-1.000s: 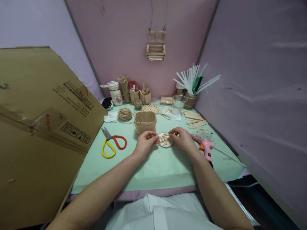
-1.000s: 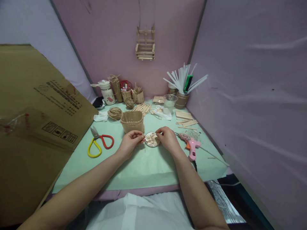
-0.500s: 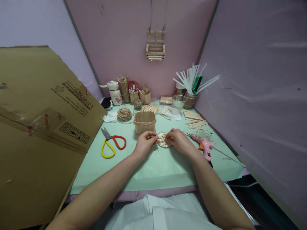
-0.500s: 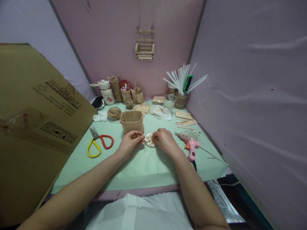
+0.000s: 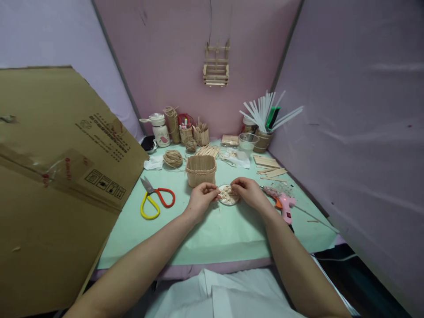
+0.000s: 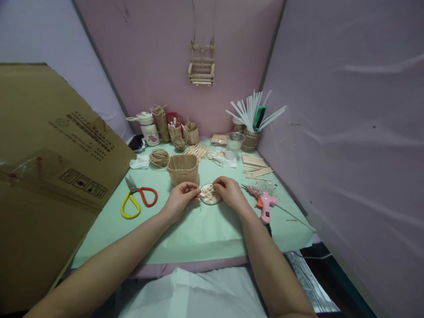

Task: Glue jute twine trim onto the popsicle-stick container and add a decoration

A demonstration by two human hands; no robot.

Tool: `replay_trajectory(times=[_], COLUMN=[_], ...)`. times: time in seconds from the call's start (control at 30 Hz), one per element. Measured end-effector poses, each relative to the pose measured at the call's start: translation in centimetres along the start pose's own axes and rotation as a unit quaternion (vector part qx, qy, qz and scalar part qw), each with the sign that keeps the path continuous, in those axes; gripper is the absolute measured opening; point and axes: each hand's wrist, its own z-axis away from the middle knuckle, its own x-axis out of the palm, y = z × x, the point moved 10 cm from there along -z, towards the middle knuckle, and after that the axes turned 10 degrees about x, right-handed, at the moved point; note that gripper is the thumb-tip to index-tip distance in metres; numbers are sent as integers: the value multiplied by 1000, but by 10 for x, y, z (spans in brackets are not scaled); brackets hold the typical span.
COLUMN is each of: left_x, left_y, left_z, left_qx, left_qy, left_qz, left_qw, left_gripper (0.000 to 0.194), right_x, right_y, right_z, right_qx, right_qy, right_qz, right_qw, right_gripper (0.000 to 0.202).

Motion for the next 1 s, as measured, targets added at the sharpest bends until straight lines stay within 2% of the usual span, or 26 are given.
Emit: replay_trajectory(times=[0.23, 0.57, 0.7, 0.9, 1.0], left_x=[0, 2, 7, 18, 21], left_y=[-3, -2, -7, -22, -24], left_z=[-1, 3, 4, 9, 12], left_qx=[-4, -18, -49, -157, -186], left_qy=[-6, -9, -29, -94, -120], left_qz=[0, 8, 39, 126, 149], left_qw=[1000, 1000, 998, 975, 964], left_gripper=[26, 17, 14, 12, 12], right_x=[-1, 5, 10, 29, 31], right_y=[5, 8, 1, -28, -33], right_z=[2, 7, 12, 26, 27], right_qx=[59, 97, 79, 2, -11], right_qy=[-18, -52, -80, -169, -174], right_qz=[-168, -264, -281, -259, -261], right_qw=[984, 958, 953, 951, 949], right_gripper=[18, 23, 22, 18, 19])
